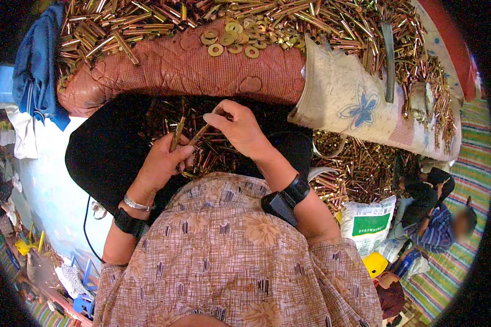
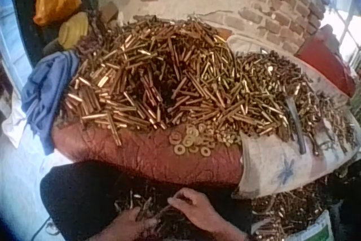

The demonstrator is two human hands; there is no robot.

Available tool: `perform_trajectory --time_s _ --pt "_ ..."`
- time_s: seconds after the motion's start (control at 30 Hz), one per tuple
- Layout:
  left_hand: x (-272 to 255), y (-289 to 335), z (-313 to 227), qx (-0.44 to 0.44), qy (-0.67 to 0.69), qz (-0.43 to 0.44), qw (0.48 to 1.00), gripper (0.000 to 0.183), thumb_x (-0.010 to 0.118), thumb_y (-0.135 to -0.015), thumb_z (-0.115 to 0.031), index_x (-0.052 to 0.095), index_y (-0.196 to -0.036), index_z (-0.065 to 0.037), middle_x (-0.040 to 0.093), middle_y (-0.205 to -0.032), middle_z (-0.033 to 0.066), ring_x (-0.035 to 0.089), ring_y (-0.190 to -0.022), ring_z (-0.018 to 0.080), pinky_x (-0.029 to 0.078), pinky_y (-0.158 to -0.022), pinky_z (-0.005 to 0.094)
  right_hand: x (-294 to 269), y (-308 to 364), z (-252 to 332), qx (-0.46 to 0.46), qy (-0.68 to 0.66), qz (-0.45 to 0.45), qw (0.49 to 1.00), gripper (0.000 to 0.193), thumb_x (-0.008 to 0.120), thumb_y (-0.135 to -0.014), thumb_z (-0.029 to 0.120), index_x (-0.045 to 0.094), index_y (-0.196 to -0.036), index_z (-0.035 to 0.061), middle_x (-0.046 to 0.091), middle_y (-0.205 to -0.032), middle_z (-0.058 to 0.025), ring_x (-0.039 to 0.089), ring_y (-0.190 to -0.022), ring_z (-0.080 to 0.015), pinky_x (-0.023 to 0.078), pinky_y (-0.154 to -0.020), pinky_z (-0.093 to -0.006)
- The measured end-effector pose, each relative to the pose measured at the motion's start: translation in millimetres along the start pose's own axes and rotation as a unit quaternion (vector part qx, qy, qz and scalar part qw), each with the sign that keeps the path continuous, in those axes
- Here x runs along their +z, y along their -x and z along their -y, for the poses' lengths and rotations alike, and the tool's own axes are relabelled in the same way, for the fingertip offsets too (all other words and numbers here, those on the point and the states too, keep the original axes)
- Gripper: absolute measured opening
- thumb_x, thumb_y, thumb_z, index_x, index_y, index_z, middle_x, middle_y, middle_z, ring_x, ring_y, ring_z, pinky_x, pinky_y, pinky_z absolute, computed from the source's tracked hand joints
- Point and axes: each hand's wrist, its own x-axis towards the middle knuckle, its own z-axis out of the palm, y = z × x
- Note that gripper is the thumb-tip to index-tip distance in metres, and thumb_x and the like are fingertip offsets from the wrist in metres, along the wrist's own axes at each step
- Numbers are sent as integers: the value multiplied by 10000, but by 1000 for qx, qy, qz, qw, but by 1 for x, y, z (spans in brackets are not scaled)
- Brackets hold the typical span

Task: Assembling metal washers onto threaded bolts/rods.

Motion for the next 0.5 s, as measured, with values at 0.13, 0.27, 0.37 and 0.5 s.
perform_trajectory --time_s 0.13,0.27,0.37,0.5 --pt "1 -2 4 2 -33 -15 999 131 578 -836 -158 502 -869 -57 558 -644 -3 472 -519 55 359 -445 187 9 1 5 -11 -100 -7 995 114 581 -823 132 555 -814 21 494 -665 14 454 -619 -56 389 -564 -218" --pt "0 -2 6 17 -38 -22 999 129 587 -826 -136 510 -875 -44 543 -630 -7 478 -521 62 362 -449 195 7 1 5 41 -68 15 997 134 564 -841 152 538 -813 23 502 -657 -2 466 -597 -66 391 -537 -219" --pt "0 -1 3 21 -61 -34 997 122 585 -824 -120 518 -877 -34 539 -628 -8 485 -528 67 370 -460 205 6 5 3 49 -110 23 992 154 552 -852 174 537 -807 28 526 -660 -9 481 -585 -69 395 -521 -221" --pt "2 -1 -1 27 -94 -42 994 146 588 -806 -88 521 -880 19 545 -629 38 520 -562 105 414 -519 253 6 6 7 75 -78 26 994 174 542 -862 198 535 -808 33 546 -648 -17 492 -559 -72 406 -508 -224"
